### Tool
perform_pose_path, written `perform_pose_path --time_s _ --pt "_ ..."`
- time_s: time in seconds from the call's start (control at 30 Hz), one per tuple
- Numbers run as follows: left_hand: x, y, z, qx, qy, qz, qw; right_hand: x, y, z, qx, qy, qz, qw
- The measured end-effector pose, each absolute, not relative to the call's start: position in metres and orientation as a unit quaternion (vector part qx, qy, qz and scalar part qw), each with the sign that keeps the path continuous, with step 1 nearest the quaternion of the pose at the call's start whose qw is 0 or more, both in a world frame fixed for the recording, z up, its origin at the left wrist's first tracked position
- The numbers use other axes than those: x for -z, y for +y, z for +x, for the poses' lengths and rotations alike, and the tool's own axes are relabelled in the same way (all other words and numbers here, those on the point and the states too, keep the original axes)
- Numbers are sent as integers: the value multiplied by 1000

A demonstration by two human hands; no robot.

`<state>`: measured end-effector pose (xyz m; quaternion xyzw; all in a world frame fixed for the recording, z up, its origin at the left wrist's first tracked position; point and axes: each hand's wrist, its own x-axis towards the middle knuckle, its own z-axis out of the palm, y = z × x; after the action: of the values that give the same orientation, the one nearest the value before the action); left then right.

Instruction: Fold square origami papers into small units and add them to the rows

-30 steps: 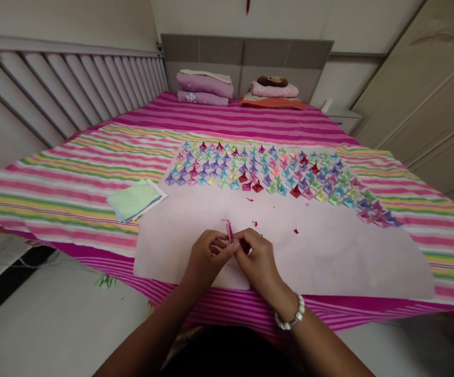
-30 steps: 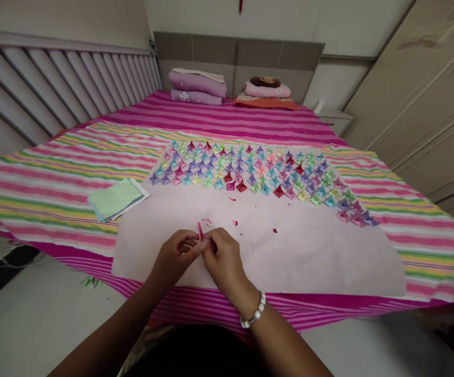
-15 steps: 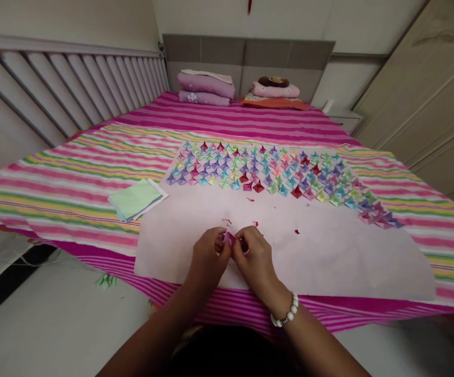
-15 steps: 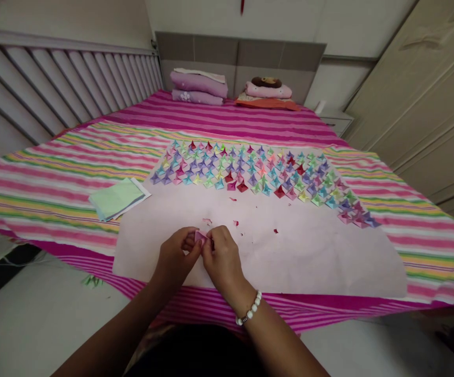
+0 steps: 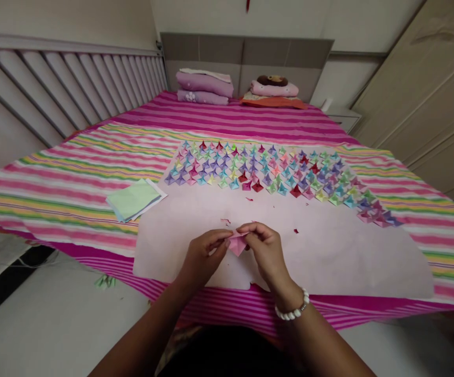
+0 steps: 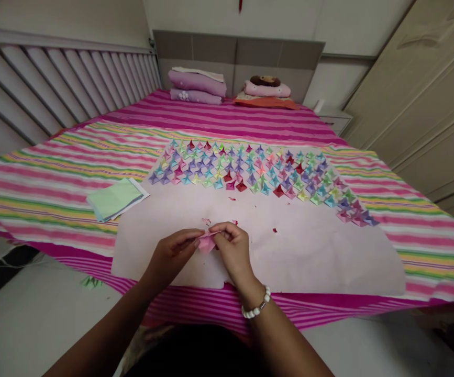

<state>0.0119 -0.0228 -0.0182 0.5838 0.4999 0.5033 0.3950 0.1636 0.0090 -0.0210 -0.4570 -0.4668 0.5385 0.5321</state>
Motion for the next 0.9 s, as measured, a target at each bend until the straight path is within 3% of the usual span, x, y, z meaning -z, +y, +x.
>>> perform_pose_path --time_s 0.2,0.5,0.9 --pt "27 -24 9 -510 445 643 359 19 10 164 -580 -415 -446 540" --pt "15 -22 10 -518 530 562 366 8 5 162 -639 -422 -397 506" --pt "9 -22 6 -539 524 464 470 6 2 164 -641 -480 -367 473"
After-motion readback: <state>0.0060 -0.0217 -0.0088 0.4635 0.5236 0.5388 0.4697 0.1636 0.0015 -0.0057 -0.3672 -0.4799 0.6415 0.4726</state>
